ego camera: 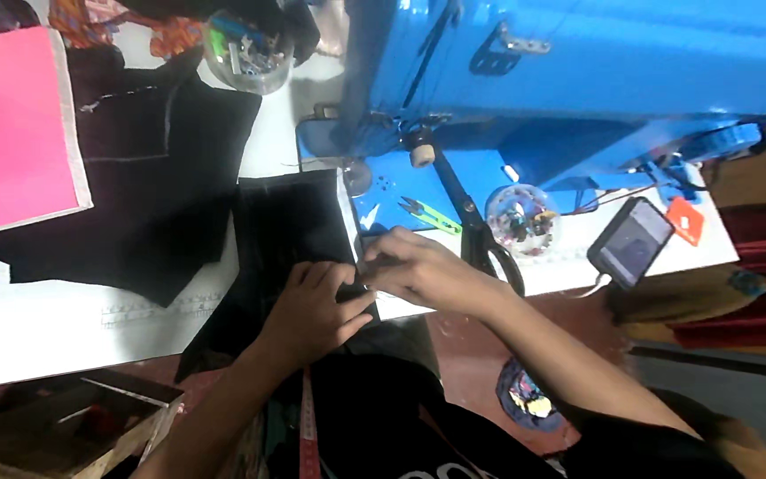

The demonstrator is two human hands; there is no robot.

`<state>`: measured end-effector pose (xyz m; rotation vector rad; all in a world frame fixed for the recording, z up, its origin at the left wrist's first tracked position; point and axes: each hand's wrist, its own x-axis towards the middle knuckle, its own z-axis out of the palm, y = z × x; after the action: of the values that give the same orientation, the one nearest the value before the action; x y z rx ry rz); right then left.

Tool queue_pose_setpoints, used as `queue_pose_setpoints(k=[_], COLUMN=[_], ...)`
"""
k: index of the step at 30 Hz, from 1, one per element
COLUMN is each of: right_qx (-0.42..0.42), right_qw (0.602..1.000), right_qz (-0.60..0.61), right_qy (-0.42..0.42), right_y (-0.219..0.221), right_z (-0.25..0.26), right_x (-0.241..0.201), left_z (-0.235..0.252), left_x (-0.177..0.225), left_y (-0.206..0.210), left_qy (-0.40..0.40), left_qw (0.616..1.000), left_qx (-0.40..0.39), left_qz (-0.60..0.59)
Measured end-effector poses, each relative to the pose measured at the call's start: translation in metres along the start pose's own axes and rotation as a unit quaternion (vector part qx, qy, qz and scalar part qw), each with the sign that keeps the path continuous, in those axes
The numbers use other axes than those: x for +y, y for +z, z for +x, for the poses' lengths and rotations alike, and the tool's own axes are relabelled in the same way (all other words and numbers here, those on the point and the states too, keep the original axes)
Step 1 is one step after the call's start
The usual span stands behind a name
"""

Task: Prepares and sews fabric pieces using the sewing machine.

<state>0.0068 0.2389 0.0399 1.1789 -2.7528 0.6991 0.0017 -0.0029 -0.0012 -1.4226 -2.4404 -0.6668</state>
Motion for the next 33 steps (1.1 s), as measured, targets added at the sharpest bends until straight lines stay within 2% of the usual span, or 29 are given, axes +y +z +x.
queue_pose_setpoints(k=[6,8,12,16,19,27,33], right_qx=[-0.028,-0.013,0.088,0.011,-0.008,0.055,0.103], right_qw=[0.996,0.995,0.987,0.998,0.999,0.993,0.987], right_qz=[-0.077,-0.097,-0.071,0.022,-0.004,-0.069,-0.082], right_qy=[-0.031,-0.001,0.112,0.060,0.035,0.081,0.088], right_y=[0.002,0.006,-0.009,-0.011,0.000,0.016,0.027], right_z=[0.005,0.005,0.002,-0.004,-0.005,-0.006,-0.007], right_x=[-0.008,-0.006,0.012,-0.004,-0.010,-0.028,-0.029], left_z=[0.001,0.001,0.002,0.000,-0.002,-0.004,-0.004], left_x=[0.000,0.000,-0.001,-0.001,0.002,0.003,0.003], left_y=[0.000,0.000,-0.002,0.000,0.001,-0.002,-0.002], left_qy=[-0.003,-0.002,-0.001,0.015,0.030,0.061,0.035], left_qw=[1.000,1.000,1.000,1.000,0.999,0.996,0.999], left_qx=[0.000,-0.008,-0.014,-0.001,0.018,0.053,0.027], left_qz=[-0.005,-0.010,-0.024,-0.004,0.023,0.040,0.015])
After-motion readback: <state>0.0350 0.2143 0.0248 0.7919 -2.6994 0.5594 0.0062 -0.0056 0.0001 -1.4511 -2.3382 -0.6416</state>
